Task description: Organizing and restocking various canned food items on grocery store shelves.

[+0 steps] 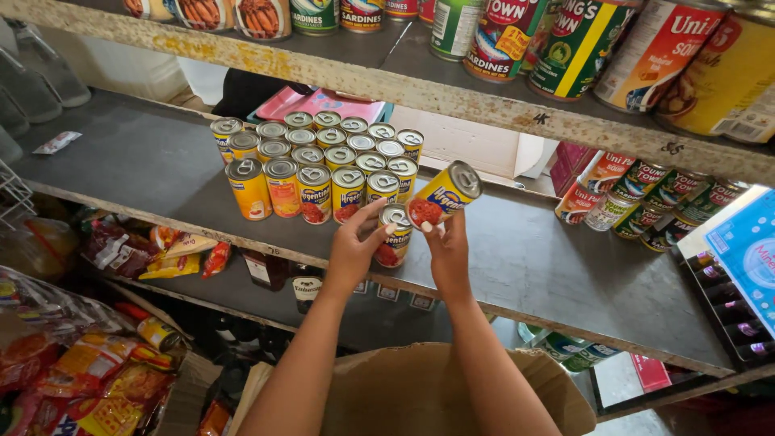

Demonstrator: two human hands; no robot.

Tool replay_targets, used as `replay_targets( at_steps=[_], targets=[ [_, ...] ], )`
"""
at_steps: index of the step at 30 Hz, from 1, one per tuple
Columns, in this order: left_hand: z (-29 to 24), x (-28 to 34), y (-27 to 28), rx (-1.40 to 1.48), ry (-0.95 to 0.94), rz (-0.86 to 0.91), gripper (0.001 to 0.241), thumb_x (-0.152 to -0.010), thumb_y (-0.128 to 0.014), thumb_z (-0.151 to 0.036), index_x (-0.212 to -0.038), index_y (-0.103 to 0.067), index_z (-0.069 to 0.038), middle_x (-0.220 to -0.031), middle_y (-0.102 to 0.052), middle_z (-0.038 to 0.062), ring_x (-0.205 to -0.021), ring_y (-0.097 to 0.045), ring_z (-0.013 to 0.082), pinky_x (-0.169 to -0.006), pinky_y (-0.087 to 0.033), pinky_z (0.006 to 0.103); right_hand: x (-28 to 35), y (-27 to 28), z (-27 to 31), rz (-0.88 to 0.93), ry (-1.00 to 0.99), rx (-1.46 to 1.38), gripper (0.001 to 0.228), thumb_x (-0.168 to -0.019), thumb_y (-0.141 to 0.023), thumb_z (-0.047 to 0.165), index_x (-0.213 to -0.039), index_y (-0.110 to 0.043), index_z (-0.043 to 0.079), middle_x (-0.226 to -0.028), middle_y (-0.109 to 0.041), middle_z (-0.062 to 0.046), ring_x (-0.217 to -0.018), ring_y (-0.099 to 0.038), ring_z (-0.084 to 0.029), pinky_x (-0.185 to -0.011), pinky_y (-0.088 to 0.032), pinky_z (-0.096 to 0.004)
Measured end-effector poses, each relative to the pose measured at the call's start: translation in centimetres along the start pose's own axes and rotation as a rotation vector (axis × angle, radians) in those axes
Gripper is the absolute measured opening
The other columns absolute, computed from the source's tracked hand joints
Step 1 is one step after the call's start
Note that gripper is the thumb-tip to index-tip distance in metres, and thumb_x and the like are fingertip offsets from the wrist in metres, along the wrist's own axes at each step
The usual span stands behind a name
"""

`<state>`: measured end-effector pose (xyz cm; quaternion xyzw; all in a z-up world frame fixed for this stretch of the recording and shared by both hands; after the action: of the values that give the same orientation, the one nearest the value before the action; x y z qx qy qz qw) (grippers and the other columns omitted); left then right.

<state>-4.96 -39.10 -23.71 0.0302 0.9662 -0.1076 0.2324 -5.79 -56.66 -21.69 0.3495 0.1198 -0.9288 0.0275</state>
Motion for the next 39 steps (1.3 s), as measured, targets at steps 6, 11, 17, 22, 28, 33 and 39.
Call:
replay_targets(
  at_steps=[6, 11, 17, 22, 28, 33, 39],
  targets=[
    [-0.4, 0.1, -0.7, 0.004, 0.019, 0.076, 0.053, -0.09, -0.075, -0.016, -0.139, -0.059, 0.001, -0.124, -0.072, 0.014, -0.114, -0.069, 0.0167, -0.098, -0.053, 0.0297, 0.3, 0.6, -1.5, 0.071, -0.023, 0.162, 0.045, -0.106, -0.066, 0.015, -0.145, -0.046, 0.004, -0.135, -0.058, -0.008, -0.129, -0.056, -0.018, -0.111, -0.046, -0.035],
    [0.2, 0.0, -0.6, 0.081, 0.015, 0.105, 0.053, -0.092, -0.074, -0.014, -0.139, -0.058, 0.002, -0.125, -0.072, 0.015, -0.115, -0.068, 0.0176, -0.099, -0.053, 0.0313, 0.2, 0.0, -0.5, 0.107, -0.023, 0.175, 0.057, -0.103, -0.066, 0.018, -0.153, -0.041, 0.004, -0.14, -0.053, -0.007, -0.131, -0.053, -0.017, -0.111, -0.046, -0.034],
    [0.4, 0.0, -0.1, 0.163, 0.015, 0.103, 0.055, -0.092, -0.072, -0.012, -0.141, -0.055, 0.004, -0.132, -0.069, 0.014, -0.122, -0.066, 0.0181, -0.104, -0.051, 0.0316, 0.2, 0.0, -1.0, 0.119, -0.132, 0.096, 0.062, -0.099, -0.066, 0.018, -0.153, -0.038, 0.005, -0.141, -0.057, -0.011, -0.13, -0.056, -0.018, -0.106, -0.048, -0.034],
    [1.1, 0.0, -0.1, 0.172, 0.072, 0.098, 0.053, -0.093, -0.071, -0.013, -0.141, -0.056, 0.007, -0.131, -0.069, 0.017, -0.121, -0.066, 0.0196, -0.104, -0.051, 0.0319, 0.2, 0.2, -1.4, 0.121, -0.166, 0.164, 0.057, -0.1, -0.067, 0.016, -0.151, -0.043, 0.006, -0.133, -0.062, -0.011, -0.124, -0.059, -0.018, -0.101, -0.05, -0.034],
    [1.4, -0.1, 0.0, 0.194, 0.05, 0.108, 0.051, -0.095, -0.069, -0.012, -0.141, -0.056, 0.008, -0.134, -0.068, 0.016, -0.122, -0.066, 0.0188, -0.105, -0.051, 0.0312, 0.0, -0.1, -1.2, 0.127, -0.191, 0.103, 0.056, -0.098, -0.068, 0.012, -0.148, -0.045, 0.007, -0.13, -0.062, -0.009, -0.121, -0.06, -0.017, -0.099, -0.053, -0.032],
    [1.4, -0.1, 0.1, 0.143, 0.056, 0.093, 0.05, -0.095, -0.068, -0.011, -0.141, -0.056, 0.007, -0.132, -0.069, 0.016, -0.121, -0.066, 0.0187, -0.103, -0.051, 0.0314, -0.1, -0.2, -1.3, 0.127, -0.207, 0.137, 0.054, -0.097, -0.068, 0.011, -0.147, -0.047, 0.006, -0.128, -0.063, -0.009, -0.119, -0.061, -0.016, -0.098, -0.053, -0.032],
    [1.0, 0.0, 0.1, 0.151, 0.081, 0.111, 0.051, -0.096, -0.069, -0.014, -0.141, -0.056, 0.007, -0.133, -0.068, 0.015, -0.122, -0.066, 0.0191, -0.104, -0.051, 0.0321, -0.2, 0.4, -1.8, 0.109, -0.228, 0.212, 0.05, -0.097, -0.067, 0.01, -0.144, -0.05, 0.005, -0.121, -0.067, -0.008, -0.113, -0.062, -0.015, -0.095, -0.053, -0.031]
  ],
)
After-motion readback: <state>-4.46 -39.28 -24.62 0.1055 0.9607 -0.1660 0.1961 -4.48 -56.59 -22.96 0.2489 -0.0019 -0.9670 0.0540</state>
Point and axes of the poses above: each hand's wrist, its own x-axis away from the middle knuckle, its own y-axis out of the back of the hand, z = x × y, the point moved 3 cm from there along -x, towards the middle knuckle
